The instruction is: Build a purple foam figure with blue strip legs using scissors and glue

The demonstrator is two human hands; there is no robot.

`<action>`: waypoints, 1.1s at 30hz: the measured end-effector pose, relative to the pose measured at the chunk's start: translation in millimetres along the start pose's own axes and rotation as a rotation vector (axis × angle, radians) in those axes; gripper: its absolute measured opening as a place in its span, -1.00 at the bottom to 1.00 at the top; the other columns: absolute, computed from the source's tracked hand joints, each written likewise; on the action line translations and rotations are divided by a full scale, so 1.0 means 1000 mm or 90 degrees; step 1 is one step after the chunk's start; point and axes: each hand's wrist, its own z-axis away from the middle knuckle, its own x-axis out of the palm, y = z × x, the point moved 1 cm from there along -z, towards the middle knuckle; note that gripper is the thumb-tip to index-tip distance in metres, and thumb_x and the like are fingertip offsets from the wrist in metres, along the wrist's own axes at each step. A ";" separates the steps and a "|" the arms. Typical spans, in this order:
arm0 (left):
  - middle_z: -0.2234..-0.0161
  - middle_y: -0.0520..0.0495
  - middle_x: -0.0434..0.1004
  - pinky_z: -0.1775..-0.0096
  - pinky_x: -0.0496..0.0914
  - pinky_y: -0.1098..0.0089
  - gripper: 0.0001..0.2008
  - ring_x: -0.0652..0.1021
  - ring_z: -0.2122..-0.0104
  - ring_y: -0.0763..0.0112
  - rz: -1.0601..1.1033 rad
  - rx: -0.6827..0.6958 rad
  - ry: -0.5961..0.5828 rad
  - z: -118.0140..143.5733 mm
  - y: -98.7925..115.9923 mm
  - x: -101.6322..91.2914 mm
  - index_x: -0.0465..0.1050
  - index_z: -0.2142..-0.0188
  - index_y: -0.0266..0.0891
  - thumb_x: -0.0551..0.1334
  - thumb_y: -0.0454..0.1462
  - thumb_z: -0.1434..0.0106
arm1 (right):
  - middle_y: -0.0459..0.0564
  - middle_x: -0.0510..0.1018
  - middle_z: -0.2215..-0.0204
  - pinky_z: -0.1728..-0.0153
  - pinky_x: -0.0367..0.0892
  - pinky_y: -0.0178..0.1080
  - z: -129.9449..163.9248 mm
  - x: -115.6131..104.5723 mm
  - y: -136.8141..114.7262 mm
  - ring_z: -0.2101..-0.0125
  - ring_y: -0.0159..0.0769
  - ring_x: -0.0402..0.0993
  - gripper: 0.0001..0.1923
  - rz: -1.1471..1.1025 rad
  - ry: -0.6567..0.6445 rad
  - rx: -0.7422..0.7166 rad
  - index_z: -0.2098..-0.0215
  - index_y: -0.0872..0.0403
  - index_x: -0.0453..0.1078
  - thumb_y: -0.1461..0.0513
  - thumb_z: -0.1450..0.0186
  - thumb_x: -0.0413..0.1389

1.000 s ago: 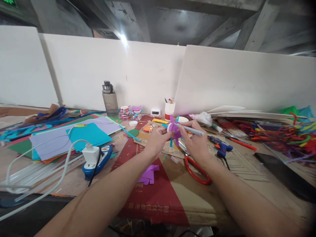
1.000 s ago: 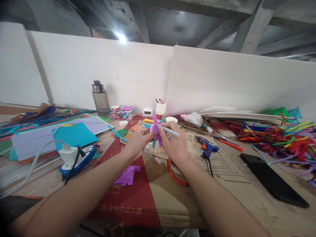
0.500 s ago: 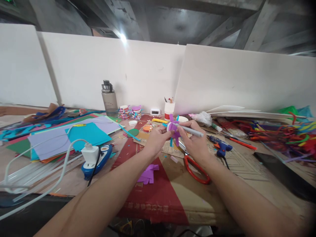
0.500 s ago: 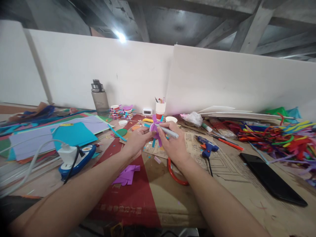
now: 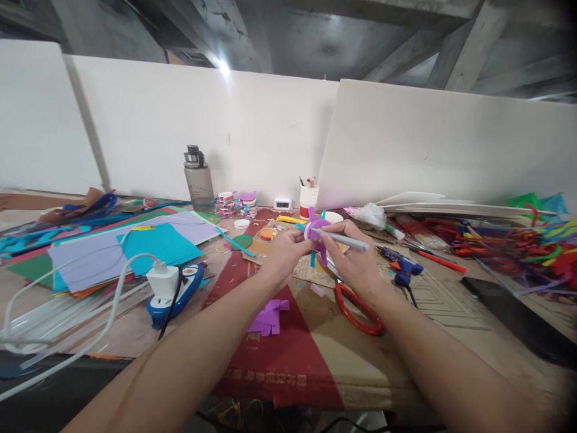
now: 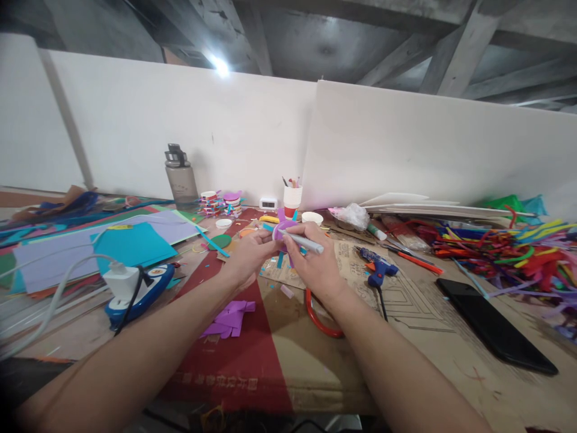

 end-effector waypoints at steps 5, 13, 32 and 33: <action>0.40 -0.08 0.59 0.21 0.37 0.38 -0.80 0.53 0.34 0.38 0.011 0.005 -0.027 0.002 0.004 0.002 0.56 0.38 -0.32 0.36 -0.33 0.08 | -0.05 0.53 0.38 0.31 0.37 -0.20 -0.002 -0.002 -0.001 0.36 -0.28 0.47 -0.90 -0.002 -0.002 0.006 0.29 0.01 0.39 0.16 -0.32 0.11; 0.41 -0.06 0.59 0.20 0.38 0.36 -0.77 0.54 0.36 0.38 0.008 -0.005 -0.031 0.000 0.005 0.001 0.57 0.37 -0.32 0.40 -0.28 0.09 | -0.04 0.54 0.38 0.31 0.37 -0.19 -0.003 -0.005 -0.002 0.36 -0.26 0.48 -0.87 -0.004 -0.027 0.016 0.30 0.01 0.40 0.13 -0.32 0.10; 0.44 -0.07 0.57 0.19 0.41 0.32 -0.72 0.56 0.31 0.31 0.025 -0.016 -0.028 0.000 0.011 0.001 0.54 0.38 -0.34 0.42 -0.27 0.15 | -0.06 0.50 0.44 0.33 0.32 -0.20 -0.005 -0.006 -0.004 0.39 -0.27 0.43 -0.89 0.010 -0.047 0.014 0.38 0.02 0.37 0.17 -0.28 0.12; 0.45 -0.06 0.57 0.20 0.41 0.32 -0.72 0.56 0.32 0.32 0.023 -0.018 -0.025 0.000 0.011 0.001 0.54 0.39 -0.34 0.41 -0.28 0.15 | -0.06 0.50 0.44 0.34 0.32 -0.20 -0.005 -0.006 -0.004 0.40 -0.27 0.42 -0.89 0.010 -0.047 0.011 0.39 0.02 0.36 0.18 -0.28 0.12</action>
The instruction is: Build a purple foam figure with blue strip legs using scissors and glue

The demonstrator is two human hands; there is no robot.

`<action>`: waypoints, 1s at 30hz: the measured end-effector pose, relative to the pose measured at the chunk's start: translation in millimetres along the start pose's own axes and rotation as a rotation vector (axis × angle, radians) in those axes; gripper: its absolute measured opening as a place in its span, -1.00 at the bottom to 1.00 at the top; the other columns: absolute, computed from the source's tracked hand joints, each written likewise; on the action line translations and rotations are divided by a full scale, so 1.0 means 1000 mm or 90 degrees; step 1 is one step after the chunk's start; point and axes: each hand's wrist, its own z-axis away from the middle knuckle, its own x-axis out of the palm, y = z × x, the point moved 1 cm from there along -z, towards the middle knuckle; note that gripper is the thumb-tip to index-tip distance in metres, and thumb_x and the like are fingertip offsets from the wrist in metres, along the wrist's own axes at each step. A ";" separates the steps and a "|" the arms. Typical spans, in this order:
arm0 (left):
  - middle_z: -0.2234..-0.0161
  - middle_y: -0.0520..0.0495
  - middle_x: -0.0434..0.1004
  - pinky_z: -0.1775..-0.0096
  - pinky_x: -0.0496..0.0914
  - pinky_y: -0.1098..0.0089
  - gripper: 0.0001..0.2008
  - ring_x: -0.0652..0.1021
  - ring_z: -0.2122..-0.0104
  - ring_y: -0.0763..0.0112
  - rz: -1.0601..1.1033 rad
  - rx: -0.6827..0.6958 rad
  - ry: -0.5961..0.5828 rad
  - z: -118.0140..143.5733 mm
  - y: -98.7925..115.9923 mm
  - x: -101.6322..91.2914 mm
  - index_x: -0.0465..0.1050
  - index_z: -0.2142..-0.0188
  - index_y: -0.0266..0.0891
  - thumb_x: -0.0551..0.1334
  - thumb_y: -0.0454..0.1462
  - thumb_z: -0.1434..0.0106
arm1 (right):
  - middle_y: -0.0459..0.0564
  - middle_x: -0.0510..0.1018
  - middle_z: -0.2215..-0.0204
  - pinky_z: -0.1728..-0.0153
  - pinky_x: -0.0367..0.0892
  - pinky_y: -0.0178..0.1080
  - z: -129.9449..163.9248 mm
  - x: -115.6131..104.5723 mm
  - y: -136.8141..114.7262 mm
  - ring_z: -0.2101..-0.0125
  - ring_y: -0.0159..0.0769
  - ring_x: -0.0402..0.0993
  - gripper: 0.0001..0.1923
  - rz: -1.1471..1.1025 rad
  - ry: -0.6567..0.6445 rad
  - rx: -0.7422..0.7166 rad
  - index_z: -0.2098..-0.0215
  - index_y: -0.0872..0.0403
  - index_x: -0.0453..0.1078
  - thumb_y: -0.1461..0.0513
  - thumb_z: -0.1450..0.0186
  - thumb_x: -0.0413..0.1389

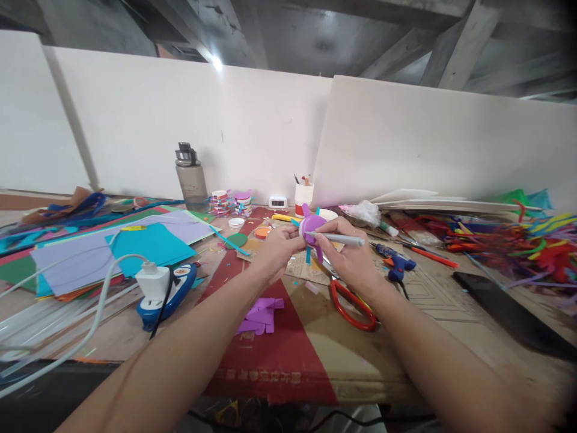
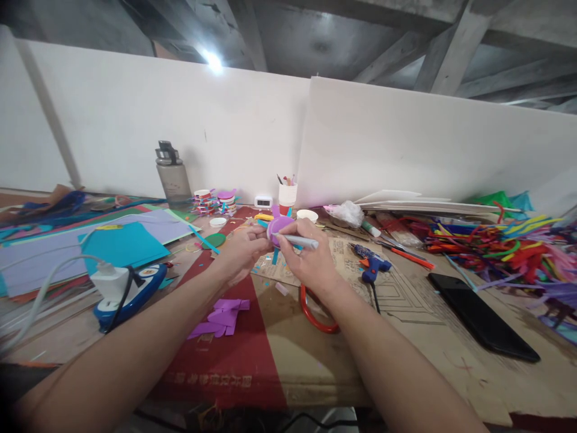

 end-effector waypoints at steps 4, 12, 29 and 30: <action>0.48 -0.02 0.55 0.23 0.39 0.36 -0.77 0.54 0.36 0.37 -0.012 -0.009 0.014 0.000 0.001 -0.001 0.54 0.42 -0.32 0.41 -0.30 0.15 | -0.06 0.49 0.47 0.35 0.31 -0.20 -0.001 0.000 -0.001 0.40 -0.28 0.41 -0.89 -0.006 0.002 -0.016 0.41 0.02 0.35 0.20 -0.28 0.12; 0.52 -0.02 0.55 0.19 0.42 0.30 -0.79 0.56 0.35 0.32 0.022 -0.012 0.029 -0.001 0.003 0.000 0.53 0.47 -0.30 0.41 -0.31 0.17 | -0.06 0.49 0.47 0.32 0.29 -0.19 0.000 0.000 0.000 0.40 -0.28 0.40 -0.90 -0.011 -0.017 -0.022 0.42 0.03 0.35 0.23 -0.28 0.11; 0.51 -0.01 0.55 0.29 0.38 0.41 -0.81 0.50 0.45 0.46 0.088 0.029 0.058 -0.002 0.008 0.000 0.52 0.50 -0.30 0.40 -0.37 0.22 | -0.06 0.47 0.48 0.36 0.27 -0.21 0.000 0.000 0.000 0.42 -0.29 0.40 -0.90 0.004 0.000 -0.023 0.41 0.04 0.34 0.22 -0.27 0.10; 0.51 -0.01 0.55 0.29 0.37 0.41 -0.81 0.49 0.45 0.46 0.091 0.029 0.061 -0.002 0.008 0.000 0.52 0.51 -0.30 0.40 -0.37 0.22 | -0.06 0.48 0.48 0.36 0.27 -0.21 0.000 0.000 0.000 0.43 -0.29 0.40 -0.90 0.005 0.002 -0.020 0.41 0.04 0.34 0.22 -0.27 0.11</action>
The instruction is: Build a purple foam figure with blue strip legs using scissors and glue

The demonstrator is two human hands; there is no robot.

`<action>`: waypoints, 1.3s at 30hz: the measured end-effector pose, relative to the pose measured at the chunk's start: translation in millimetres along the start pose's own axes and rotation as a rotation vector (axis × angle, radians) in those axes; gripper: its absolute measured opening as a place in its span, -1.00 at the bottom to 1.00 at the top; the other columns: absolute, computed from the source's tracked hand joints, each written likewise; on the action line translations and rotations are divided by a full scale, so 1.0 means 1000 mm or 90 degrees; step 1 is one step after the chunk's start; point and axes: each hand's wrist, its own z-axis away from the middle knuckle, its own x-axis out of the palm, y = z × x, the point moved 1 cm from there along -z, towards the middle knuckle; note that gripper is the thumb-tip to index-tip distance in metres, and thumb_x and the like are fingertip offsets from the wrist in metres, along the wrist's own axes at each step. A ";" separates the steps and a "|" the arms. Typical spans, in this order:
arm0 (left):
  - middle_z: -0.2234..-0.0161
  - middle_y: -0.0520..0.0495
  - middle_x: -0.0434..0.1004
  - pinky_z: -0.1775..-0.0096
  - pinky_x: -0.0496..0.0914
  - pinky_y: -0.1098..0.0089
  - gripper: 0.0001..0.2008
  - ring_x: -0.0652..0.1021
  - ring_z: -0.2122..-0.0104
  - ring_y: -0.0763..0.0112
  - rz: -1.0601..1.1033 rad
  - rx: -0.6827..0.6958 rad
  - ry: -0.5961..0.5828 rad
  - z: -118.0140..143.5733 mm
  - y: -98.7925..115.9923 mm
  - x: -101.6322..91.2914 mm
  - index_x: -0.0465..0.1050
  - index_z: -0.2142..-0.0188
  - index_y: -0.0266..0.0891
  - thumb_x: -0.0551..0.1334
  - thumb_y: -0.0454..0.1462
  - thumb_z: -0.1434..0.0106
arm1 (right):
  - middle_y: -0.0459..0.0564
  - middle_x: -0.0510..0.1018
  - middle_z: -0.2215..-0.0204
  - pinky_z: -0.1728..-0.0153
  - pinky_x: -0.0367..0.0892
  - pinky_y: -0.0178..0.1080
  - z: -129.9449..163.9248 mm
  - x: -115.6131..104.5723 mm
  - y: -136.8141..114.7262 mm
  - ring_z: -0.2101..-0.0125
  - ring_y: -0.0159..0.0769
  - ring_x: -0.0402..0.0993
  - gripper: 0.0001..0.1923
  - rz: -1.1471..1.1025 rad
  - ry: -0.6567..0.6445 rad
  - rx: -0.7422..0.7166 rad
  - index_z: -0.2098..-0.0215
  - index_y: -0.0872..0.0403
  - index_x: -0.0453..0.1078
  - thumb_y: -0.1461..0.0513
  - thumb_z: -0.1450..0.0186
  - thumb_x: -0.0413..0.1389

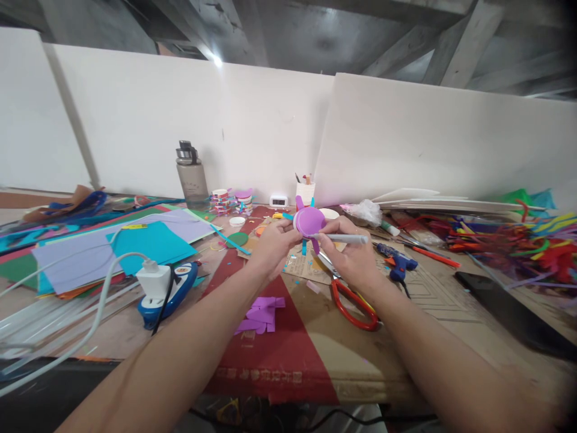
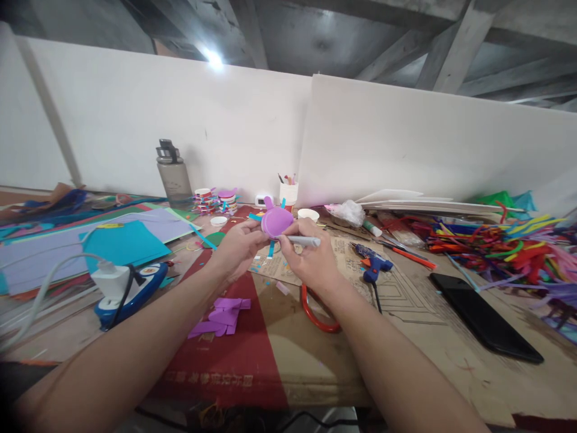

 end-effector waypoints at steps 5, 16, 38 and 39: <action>0.49 0.01 0.54 0.24 0.37 0.40 -0.80 0.49 0.44 0.48 0.013 0.010 0.009 0.000 0.001 -0.001 0.52 0.49 -0.30 0.40 -0.38 0.22 | -0.08 0.47 0.48 0.38 0.27 -0.23 -0.001 -0.001 -0.002 0.44 -0.31 0.41 -0.90 -0.006 0.017 0.010 0.43 0.02 0.33 0.24 -0.26 0.11; 0.43 -0.02 0.57 0.10 0.39 0.31 -0.72 0.57 0.31 0.38 0.047 0.003 -0.006 -0.001 -0.003 -0.003 0.49 0.40 -0.31 0.42 -0.40 0.19 | -0.11 0.49 0.50 0.39 0.28 -0.25 -0.001 0.001 0.001 0.45 -0.33 0.41 -0.90 0.003 0.024 0.023 0.44 0.02 0.32 0.25 -0.25 0.11; 0.45 0.01 0.53 0.21 0.40 0.40 -0.76 0.55 0.32 0.42 0.057 0.024 -0.017 -0.001 -0.003 -0.002 0.41 0.42 -0.30 0.37 -0.38 0.15 | -0.10 0.50 0.52 0.37 0.33 -0.23 -0.001 -0.001 0.002 0.42 -0.27 0.46 -0.90 -0.021 0.070 0.056 0.44 0.03 0.35 0.21 -0.23 0.14; 0.46 0.01 0.53 0.22 0.40 0.41 -0.76 0.55 0.32 0.42 0.055 0.025 -0.017 -0.001 -0.003 -0.002 0.42 0.42 -0.30 0.37 -0.37 0.15 | -0.09 0.50 0.52 0.38 0.33 -0.23 -0.001 -0.001 0.002 0.42 -0.27 0.46 -0.89 -0.020 0.070 0.058 0.44 0.03 0.35 0.20 -0.23 0.15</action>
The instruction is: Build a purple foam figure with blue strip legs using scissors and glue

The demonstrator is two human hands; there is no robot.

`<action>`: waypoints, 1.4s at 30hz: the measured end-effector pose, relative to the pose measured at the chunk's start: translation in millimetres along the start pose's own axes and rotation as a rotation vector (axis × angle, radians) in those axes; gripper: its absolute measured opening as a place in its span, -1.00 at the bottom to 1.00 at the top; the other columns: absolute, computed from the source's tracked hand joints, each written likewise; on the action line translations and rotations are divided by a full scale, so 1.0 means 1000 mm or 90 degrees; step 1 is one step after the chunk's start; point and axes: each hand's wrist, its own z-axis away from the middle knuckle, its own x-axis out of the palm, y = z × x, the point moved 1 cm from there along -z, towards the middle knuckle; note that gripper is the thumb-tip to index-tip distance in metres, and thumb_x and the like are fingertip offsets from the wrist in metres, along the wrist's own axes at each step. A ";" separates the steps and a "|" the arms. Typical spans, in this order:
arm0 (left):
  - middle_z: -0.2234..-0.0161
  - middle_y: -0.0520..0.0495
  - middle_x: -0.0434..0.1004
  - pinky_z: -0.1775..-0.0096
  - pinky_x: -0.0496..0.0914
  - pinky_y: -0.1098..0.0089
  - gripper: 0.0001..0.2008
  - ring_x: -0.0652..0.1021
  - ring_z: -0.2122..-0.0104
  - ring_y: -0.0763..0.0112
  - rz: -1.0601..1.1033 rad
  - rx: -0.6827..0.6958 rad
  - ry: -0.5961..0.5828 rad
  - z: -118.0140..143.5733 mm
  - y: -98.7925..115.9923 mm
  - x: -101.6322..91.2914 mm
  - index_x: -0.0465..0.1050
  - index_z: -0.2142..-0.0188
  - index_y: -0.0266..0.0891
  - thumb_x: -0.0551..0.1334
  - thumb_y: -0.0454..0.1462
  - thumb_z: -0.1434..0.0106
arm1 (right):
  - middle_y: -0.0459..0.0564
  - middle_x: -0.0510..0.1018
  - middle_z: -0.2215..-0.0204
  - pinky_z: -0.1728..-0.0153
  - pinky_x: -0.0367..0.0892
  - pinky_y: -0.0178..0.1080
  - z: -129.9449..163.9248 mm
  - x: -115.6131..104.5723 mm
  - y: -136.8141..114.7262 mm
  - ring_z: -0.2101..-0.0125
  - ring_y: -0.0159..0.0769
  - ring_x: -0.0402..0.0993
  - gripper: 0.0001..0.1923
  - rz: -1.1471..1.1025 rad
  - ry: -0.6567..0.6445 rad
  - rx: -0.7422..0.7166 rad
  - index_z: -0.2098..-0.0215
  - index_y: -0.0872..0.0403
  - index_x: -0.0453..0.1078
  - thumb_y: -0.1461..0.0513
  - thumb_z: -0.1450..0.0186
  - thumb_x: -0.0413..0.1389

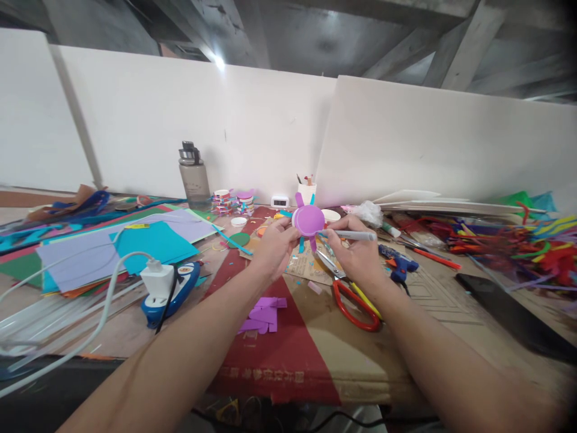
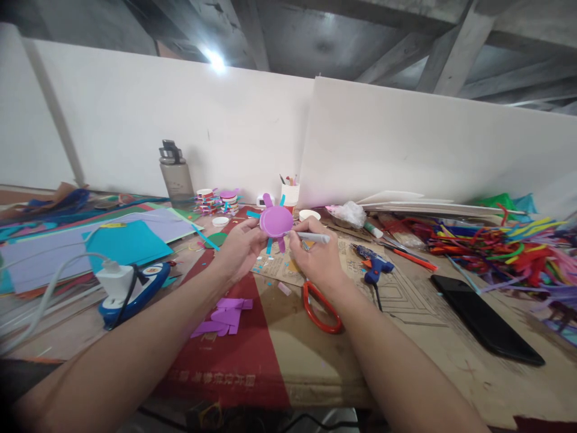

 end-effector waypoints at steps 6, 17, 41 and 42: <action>0.45 0.00 0.54 0.24 0.39 0.42 -0.77 0.55 0.32 0.42 -0.004 0.004 0.003 0.000 -0.001 -0.001 0.43 0.43 -0.30 0.37 -0.37 0.15 | -0.09 0.51 0.52 0.40 0.32 -0.22 -0.001 0.000 0.001 0.45 -0.28 0.44 -0.88 0.016 0.009 0.018 0.44 0.03 0.35 0.19 -0.23 0.14; 0.42 -0.01 0.55 0.23 0.37 0.42 -0.78 0.55 0.30 0.41 -0.013 0.004 0.001 -0.001 -0.002 -0.002 0.43 0.43 -0.30 0.35 -0.36 0.14 | -0.07 0.50 0.47 0.37 0.34 -0.21 0.000 0.000 0.006 0.39 -0.25 0.47 -0.87 0.047 0.046 0.016 0.42 0.02 0.35 0.16 -0.25 0.13; 0.47 0.03 0.50 0.32 0.31 0.46 -0.83 0.48 0.38 0.47 -0.053 0.007 -0.002 0.003 0.000 0.003 0.45 0.45 -0.29 0.33 -0.36 0.13 | -0.09 0.47 0.49 0.37 0.34 -0.21 -0.003 -0.002 0.012 0.43 -0.28 0.42 -0.88 0.062 0.114 -0.008 0.43 0.01 0.34 0.19 -0.26 0.12; 0.47 0.03 0.50 0.32 0.31 0.46 -0.83 0.48 0.39 0.48 -0.054 0.008 -0.001 0.003 0.000 0.003 0.45 0.45 -0.29 0.33 -0.36 0.13 | -0.08 0.47 0.49 0.37 0.33 -0.21 -0.003 -0.002 0.013 0.43 -0.28 0.42 -0.88 0.064 0.114 -0.007 0.43 0.01 0.35 0.19 -0.26 0.12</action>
